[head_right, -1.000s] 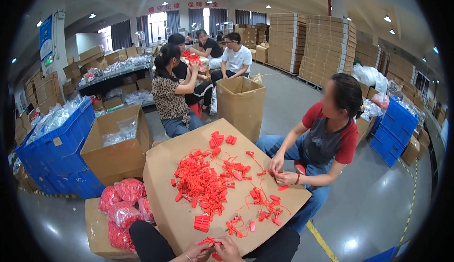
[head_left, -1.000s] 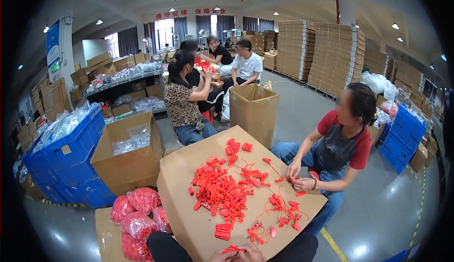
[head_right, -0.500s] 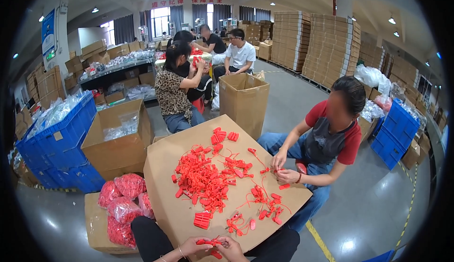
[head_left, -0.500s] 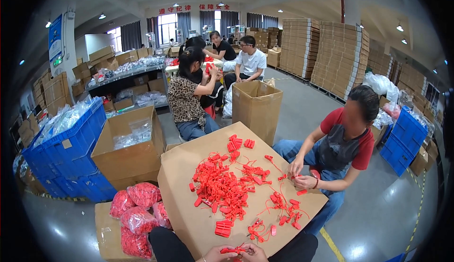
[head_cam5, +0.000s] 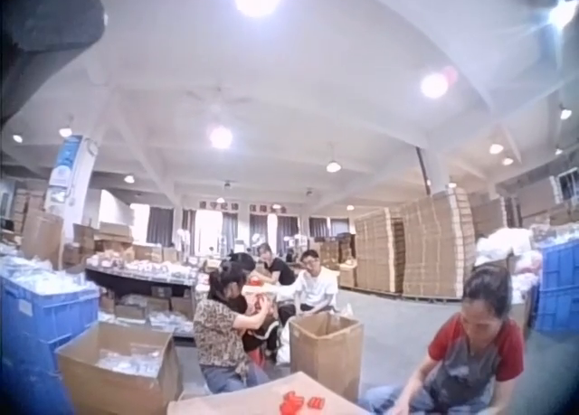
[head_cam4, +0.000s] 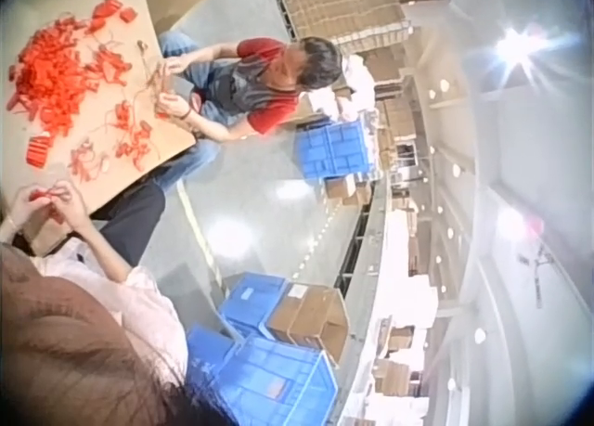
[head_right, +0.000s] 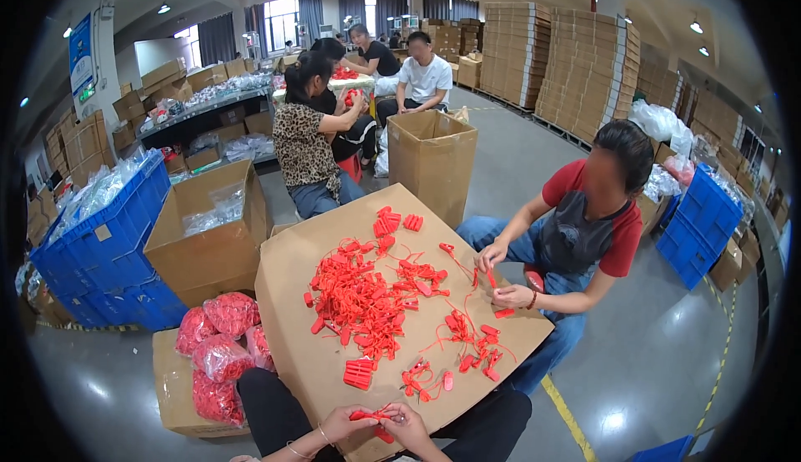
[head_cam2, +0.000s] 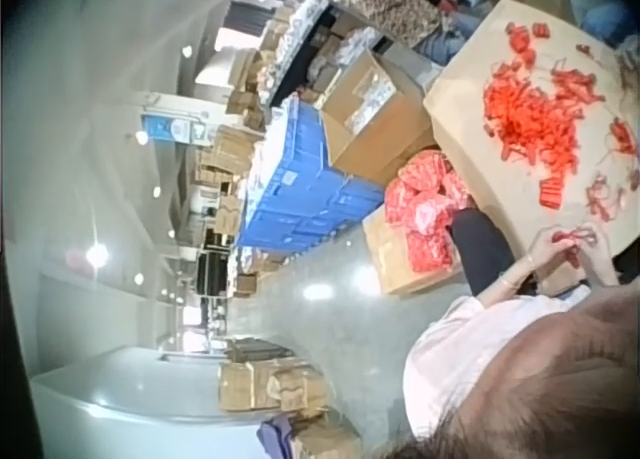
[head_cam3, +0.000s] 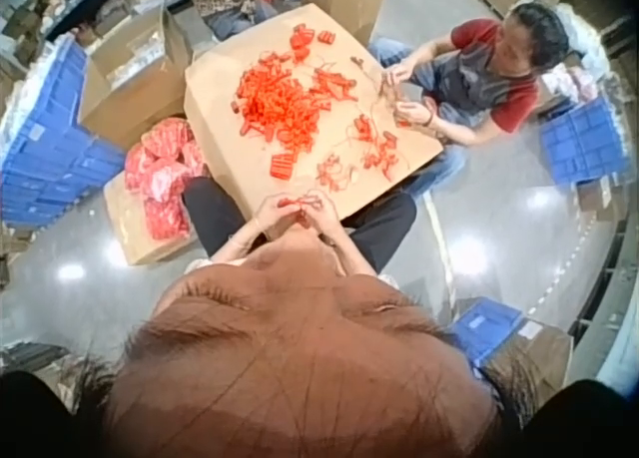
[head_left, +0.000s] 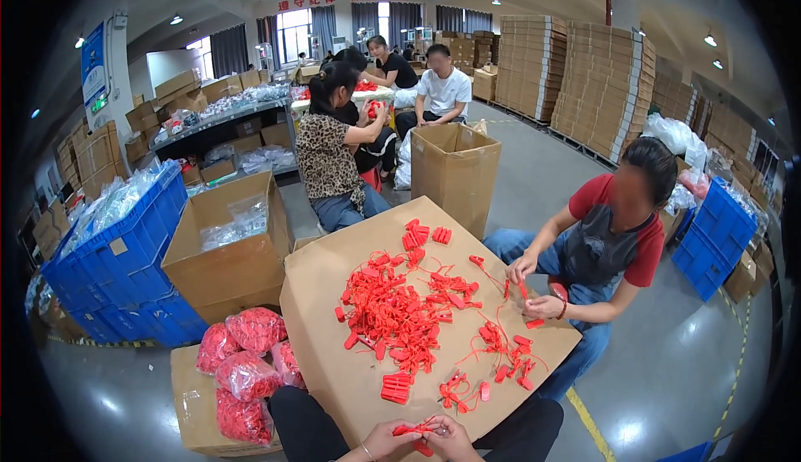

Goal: Thread strings through small red plastic tags to assemble them.

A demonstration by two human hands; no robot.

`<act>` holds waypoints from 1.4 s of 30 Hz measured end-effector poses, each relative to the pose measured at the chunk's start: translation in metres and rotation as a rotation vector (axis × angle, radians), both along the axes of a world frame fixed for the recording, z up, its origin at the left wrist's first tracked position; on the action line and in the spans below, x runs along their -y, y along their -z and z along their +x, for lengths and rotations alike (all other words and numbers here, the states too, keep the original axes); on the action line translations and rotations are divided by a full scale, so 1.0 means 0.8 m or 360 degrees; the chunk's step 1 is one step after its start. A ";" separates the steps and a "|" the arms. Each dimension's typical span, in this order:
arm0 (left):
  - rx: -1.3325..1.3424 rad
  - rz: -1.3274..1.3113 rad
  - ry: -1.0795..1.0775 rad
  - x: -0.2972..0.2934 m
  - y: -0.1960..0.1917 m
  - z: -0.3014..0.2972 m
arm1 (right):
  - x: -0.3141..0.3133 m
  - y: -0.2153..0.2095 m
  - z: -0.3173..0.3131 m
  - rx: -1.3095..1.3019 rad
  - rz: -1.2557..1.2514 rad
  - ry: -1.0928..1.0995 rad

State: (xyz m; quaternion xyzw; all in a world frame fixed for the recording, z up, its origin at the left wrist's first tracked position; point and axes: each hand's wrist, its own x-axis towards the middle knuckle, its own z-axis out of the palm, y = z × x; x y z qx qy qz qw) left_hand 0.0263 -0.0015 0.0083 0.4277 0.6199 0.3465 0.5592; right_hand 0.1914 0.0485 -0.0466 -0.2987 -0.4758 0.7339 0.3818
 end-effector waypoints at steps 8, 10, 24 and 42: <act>0.0212 0.0390 -0.0151 0.004 0.049 -0.009 | -0.004 -0.039 0.000 0.0494 0.0457 -0.0084; 0.0195 0.0330 -0.0157 -0.003 0.050 -0.017 | 0.001 -0.055 0.009 0.0878 0.0819 -0.0091; 0.0787 0.0129 -0.0638 0.001 0.008 -0.038 | 0.017 0.002 0.014 0.0945 0.0470 -0.0351; 0.0377 0.0171 0.0042 -0.006 -0.037 -0.046 | -0.040 -0.110 0.001 0.0166 0.0322 0.0033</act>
